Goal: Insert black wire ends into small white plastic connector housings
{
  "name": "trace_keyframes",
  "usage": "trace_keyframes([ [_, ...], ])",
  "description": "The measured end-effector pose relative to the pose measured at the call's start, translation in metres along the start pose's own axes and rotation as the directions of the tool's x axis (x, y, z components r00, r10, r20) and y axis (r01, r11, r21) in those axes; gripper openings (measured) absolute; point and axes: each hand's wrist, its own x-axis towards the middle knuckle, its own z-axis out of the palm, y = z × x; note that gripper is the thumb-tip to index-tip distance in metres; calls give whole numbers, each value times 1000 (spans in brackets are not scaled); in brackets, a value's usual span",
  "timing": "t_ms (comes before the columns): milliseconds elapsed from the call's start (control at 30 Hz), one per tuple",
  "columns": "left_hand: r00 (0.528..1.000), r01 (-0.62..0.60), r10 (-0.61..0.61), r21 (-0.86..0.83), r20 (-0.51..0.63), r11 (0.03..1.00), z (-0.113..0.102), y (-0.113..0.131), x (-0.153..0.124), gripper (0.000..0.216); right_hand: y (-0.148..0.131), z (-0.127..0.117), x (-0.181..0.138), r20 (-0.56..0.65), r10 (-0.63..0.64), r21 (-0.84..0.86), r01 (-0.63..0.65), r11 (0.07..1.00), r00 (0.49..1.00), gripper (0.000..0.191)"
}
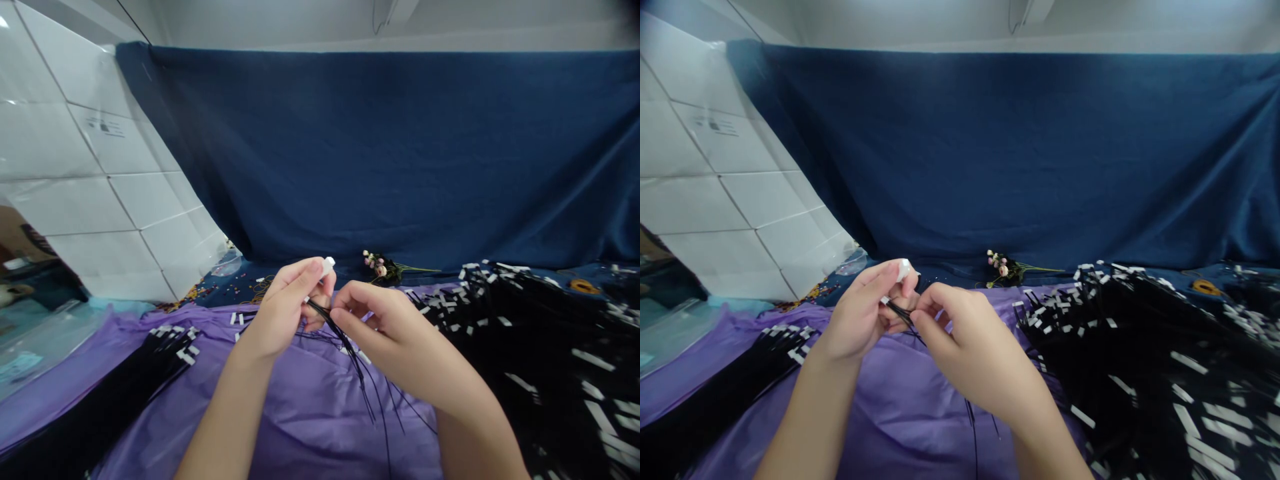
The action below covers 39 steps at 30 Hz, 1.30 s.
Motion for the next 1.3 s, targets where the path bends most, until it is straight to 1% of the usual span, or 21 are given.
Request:
trace_keyframes([
  [200, 1000, -4, 4, 17, -16, 1000, 0, 0, -1, 41, -1, 0, 1, 8, -15, 19, 14, 1000, 1000, 16],
  [300, 999, 3, -1, 32, -42, 999, 0, 1, -2, 43, -2, -1, 0, 28, -3, 18, 3, 1000, 1000, 14],
  [433, 997, -1, 4, 37, -74, 999, 1, 2, -2, 44, -3, -2, -1, 15, -14, 18, 14, 1000, 1000, 12],
  [733, 999, -14, 15, 33, -44, 999, 1, 2, -1, 42, 1, -2, 0, 22, -7, -2, 7, 1000, 1000, 13],
  [1033, 998, 0, 4, 50, -61, 999, 1, 1, 0, 43, -1, -2, 0, 15, -43, 9, 43, 999, 999, 16],
  [1200, 999, 5, 0, 94, -51, 996, 1, -1, 2, 42, 3, -11, -2, -13, 15, 113, -13, 994, 1000, 8],
  [1300, 996, 16, -4, 139, -85, 990, 3, -2, 2, 43, 7, -22, -4, 32, 54, 241, -60, 969, 998, 12],
])
